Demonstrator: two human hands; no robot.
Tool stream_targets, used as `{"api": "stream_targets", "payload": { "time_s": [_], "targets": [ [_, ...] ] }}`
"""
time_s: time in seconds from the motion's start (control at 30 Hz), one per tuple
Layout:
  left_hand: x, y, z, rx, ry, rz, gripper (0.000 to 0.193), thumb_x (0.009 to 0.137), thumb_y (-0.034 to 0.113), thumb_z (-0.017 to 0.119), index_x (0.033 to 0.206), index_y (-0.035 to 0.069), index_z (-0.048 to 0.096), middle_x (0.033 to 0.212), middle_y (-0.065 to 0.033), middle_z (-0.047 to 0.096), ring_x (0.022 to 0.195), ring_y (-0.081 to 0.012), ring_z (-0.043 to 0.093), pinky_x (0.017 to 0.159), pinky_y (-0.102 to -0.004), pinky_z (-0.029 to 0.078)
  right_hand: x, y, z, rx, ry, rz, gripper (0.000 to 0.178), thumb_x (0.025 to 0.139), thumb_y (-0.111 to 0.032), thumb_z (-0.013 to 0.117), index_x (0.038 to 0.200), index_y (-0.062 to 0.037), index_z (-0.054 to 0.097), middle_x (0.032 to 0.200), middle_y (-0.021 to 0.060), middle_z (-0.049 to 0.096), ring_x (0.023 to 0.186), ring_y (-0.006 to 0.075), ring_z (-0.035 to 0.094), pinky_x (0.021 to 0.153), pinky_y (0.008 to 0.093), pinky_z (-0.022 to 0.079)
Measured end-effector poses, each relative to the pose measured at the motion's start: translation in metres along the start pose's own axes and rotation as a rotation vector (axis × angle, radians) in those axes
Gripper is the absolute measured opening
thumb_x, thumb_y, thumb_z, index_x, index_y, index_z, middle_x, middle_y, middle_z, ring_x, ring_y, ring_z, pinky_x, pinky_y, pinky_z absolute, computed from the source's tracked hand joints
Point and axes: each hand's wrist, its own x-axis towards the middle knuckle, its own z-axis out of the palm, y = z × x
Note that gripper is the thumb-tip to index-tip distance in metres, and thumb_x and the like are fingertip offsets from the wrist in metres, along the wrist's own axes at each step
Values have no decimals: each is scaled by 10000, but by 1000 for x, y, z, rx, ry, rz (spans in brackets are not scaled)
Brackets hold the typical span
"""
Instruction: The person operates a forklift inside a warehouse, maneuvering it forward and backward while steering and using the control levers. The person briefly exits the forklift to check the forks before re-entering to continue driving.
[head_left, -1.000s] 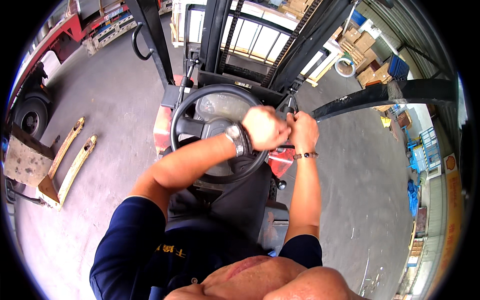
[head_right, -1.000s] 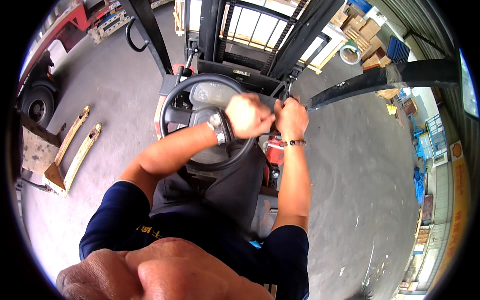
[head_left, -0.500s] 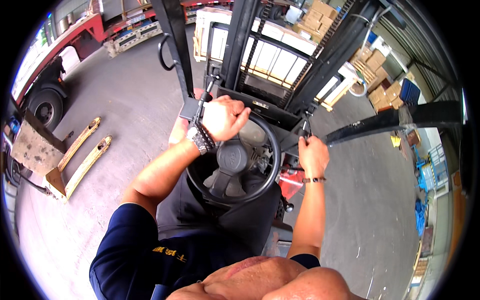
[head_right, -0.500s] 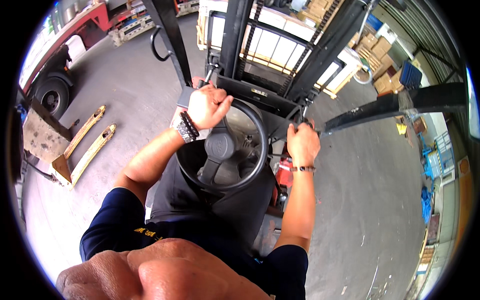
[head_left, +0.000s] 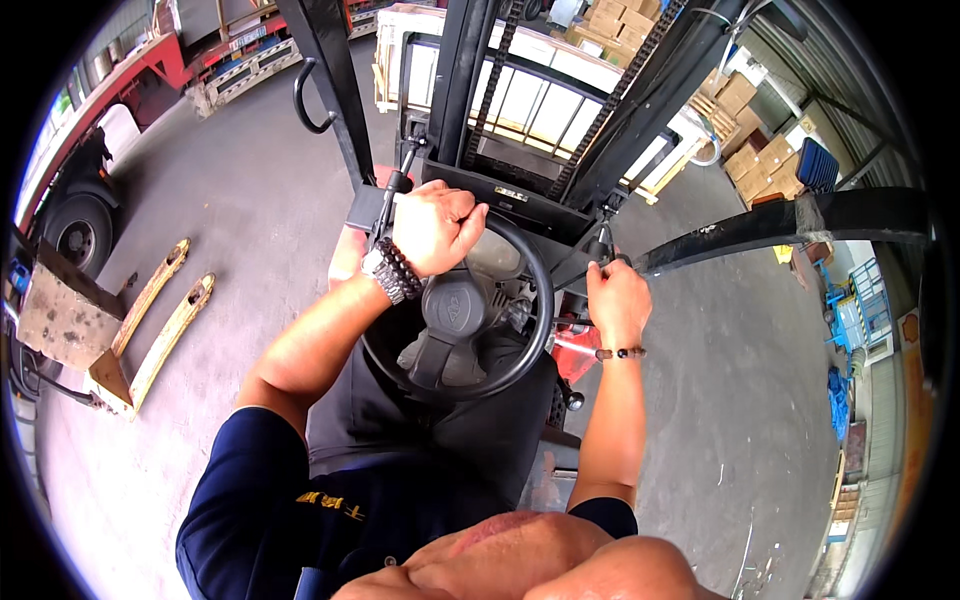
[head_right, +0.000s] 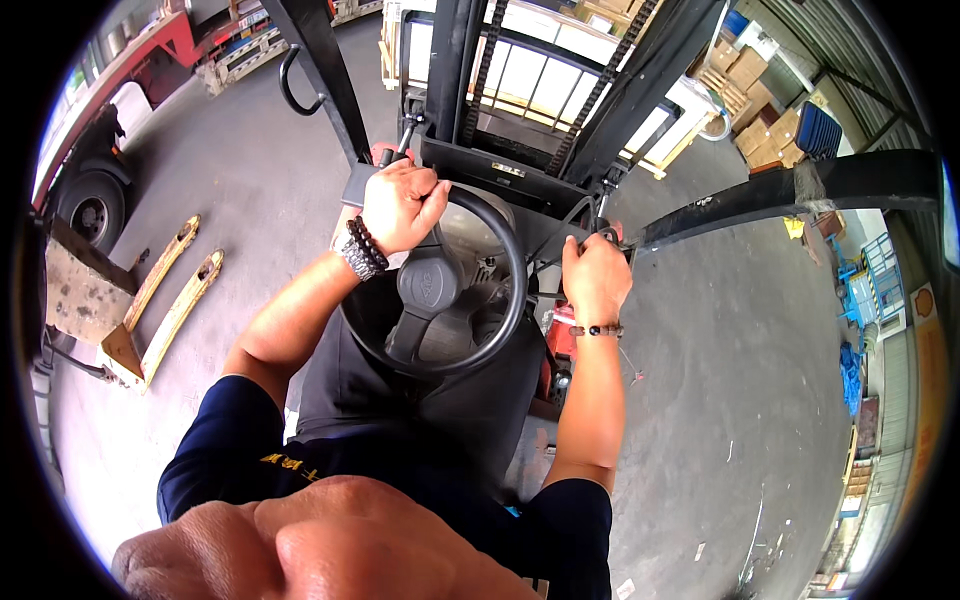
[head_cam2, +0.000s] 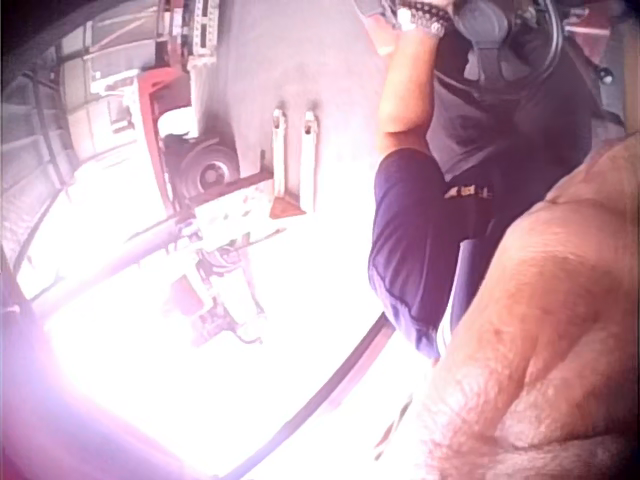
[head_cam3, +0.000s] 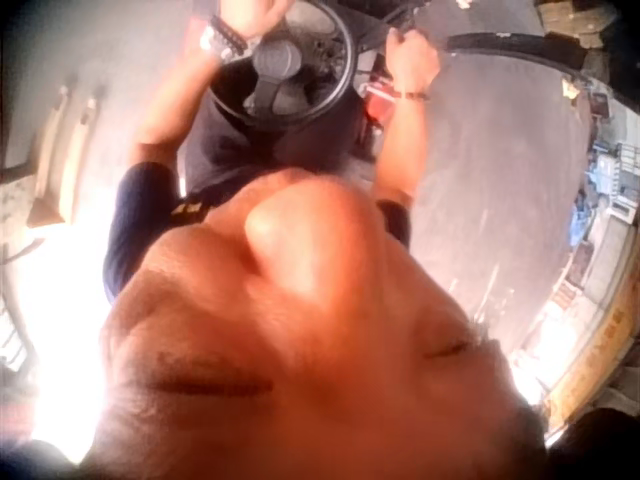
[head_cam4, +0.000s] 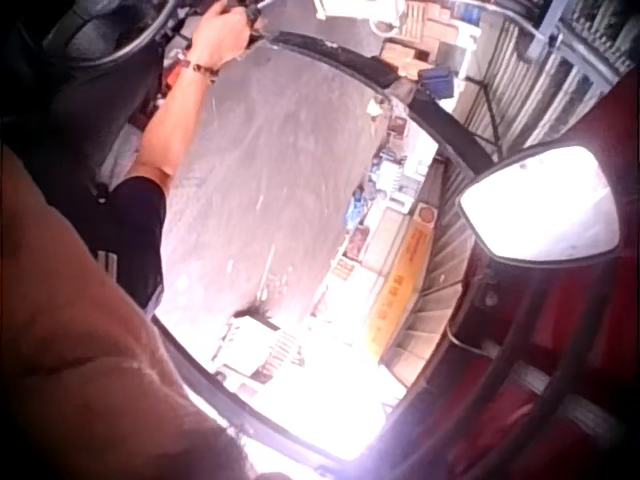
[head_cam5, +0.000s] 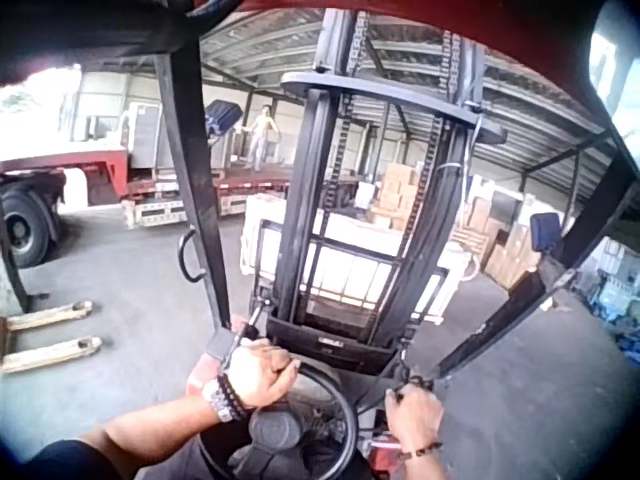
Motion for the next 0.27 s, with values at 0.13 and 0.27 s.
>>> {"api": "stream_targets", "payload": {
  "time_s": [0.13, 0.27],
  "targets": [
    [3, 2, 1, 18, 1, -7, 365, 992, 204, 790, 699, 77, 614, 677, -120, 653, 675, -374, 660, 663, -485, 550, -7, 2, 1, 10, 11, 2, 421, 1032, -447, 750, 930, -41, 806, 939, 213, 824, 932, 439, 811, 836, 554, 642],
    [6, 0, -1, -28, 35, 18, 346, 995, 152, 782, 724, 73, 582, 683, -121, 607, 671, -387, 604, 665, -488, 516, -10, -1, -1, 27, -15, 15, 407, 1023, -454, 759, 936, -60, 812, 934, 201, 828, 926, 431, 814, 854, 555, 642]
  ]
}}
